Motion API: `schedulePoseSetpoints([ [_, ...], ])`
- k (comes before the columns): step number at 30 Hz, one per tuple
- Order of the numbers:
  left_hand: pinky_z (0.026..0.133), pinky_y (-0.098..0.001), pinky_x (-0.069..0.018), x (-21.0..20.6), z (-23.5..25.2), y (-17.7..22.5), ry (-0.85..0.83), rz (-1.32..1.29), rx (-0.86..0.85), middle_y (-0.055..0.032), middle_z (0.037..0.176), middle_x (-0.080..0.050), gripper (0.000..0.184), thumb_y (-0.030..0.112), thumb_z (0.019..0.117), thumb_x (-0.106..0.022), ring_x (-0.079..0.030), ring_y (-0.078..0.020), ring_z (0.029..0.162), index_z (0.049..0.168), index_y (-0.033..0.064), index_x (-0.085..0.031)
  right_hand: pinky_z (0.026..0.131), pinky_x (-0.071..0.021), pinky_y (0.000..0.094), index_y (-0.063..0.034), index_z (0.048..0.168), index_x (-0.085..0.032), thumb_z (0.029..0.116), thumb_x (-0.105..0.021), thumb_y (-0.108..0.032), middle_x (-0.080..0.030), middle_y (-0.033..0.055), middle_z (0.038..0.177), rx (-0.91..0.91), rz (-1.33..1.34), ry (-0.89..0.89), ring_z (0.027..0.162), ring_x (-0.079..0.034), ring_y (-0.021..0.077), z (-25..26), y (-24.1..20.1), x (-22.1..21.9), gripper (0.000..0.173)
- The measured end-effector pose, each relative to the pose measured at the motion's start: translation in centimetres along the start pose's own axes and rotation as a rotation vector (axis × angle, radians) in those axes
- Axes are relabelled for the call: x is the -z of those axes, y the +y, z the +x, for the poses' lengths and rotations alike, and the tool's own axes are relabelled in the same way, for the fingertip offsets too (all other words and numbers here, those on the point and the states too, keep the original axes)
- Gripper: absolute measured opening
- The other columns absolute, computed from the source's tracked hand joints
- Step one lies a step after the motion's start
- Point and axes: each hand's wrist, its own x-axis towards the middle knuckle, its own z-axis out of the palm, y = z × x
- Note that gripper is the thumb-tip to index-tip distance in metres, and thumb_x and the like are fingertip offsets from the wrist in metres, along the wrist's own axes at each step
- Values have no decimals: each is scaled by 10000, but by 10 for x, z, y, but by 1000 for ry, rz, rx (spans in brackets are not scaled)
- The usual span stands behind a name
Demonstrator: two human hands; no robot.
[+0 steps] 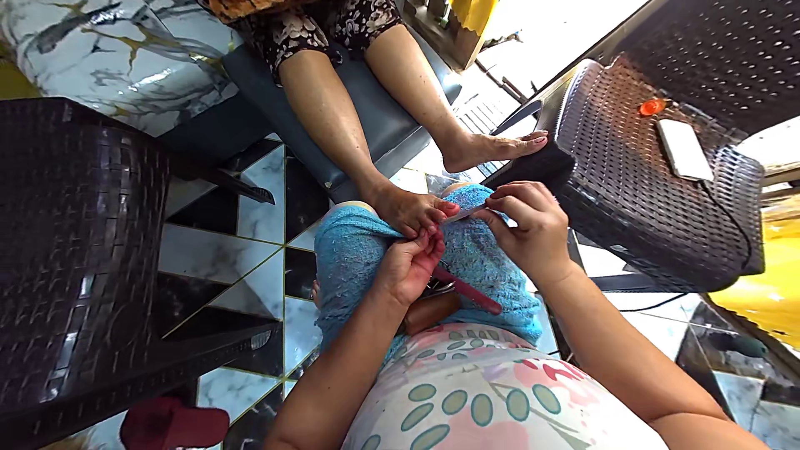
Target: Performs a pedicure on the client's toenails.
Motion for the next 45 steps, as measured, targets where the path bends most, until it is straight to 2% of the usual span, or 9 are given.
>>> schedulePoseSetpoints([
  [4, 878, -345, -588, 4, -1, 2, -99, 24, -10, -99, 981, -710, 329, 252, 1107, -418, -711, -199, 879, 1040, 42, -662, 934, -543, 415, -23, 907, -761, 937, -742, -260, -713, 153, 1046, 116, 145, -103, 1082, -662, 291, 21, 4, 7, 240],
  [13, 831, -315, -602, 6, -1, -1, -47, -58, 15, -95, 889, -679, 204, 52, 1074, -419, -701, -182, 790, 1010, 37, -612, 983, -524, 404, -58, 903, -767, 944, -732, -308, -708, 124, 1057, 274, 265, -355, 1119, -643, 277, 59, 17, -10, 256],
  [22, 789, -313, -611, 1, 1, -1, 18, -76, 37, -100, 890, -684, 187, 63, 1075, -416, -706, -188, 774, 1020, 40, -593, 857, -557, 437, -81, 835, -745, 925, -706, -270, -689, 98, 971, 265, 176, -427, 1018, -653, 283, 54, -13, -8, 213],
  [29, 827, -308, -601, 1, 3, -4, -7, -75, 20, -95, 890, -689, 160, 43, 1064, -457, -705, -180, 795, 1027, 33, -612, 835, -551, 446, -53, 820, -743, 911, -740, -294, -701, 120, 932, 42, 104, -226, 951, -664, 290, 35, -8, 3, 258],
  [33, 814, -304, -596, -2, 5, -6, 28, -88, 29, -98, 877, -681, 169, -1, 1039, -444, -696, -180, 779, 986, 33, -601, 859, -543, 428, -57, 793, -723, 920, -716, -252, -683, 114, 906, 62, 95, -130, 973, -652, 292, 10, -29, -13, 232],
  [37, 824, -297, -595, 1, 5, -7, -12, -55, 8, -92, 878, -684, 181, 6, 1049, -446, -696, -172, 787, 993, 32, -616, 876, -545, 446, -42, 831, -736, 940, -722, -289, -698, 138, 954, -12, 62, -96, 994, -659, 309, 4, -10, -4, 270],
  [40, 846, -307, -592, 2, 4, -7, -29, -60, -4, -82, 862, -685, 196, 13, 1056, -448, -699, -174, 797, 968, 35, -622, 812, -541, 488, 1, 891, -735, 932, -740, -289, -702, 175, 960, -117, 34, -74, 934, -667, 330, 10, 2, 14, 293],
  [43, 842, -306, -594, 0, 5, -10, -16, -34, -20, -77, 877, -686, 181, 39, 1064, -457, -697, -170, 799, 986, 41, -620, 630, -556, 310, 3, 944, -674, 990, -650, -198, -656, 81, 840, -175, 337, -127, 701, -624, 138, 22, -27, 8, 207],
  [45, 843, -301, -585, -1, 4, -12, -41, 34, -61, -50, 899, -674, 178, 54, 1074, -417, -688, -143, 825, 1036, 75, -590, 499, -537, 269, -3, 979, -639, 1012, -599, -132, -621, 42, 740, -226, 712, -279, 555, -583, 89, 30, -57, -9, 140],
])
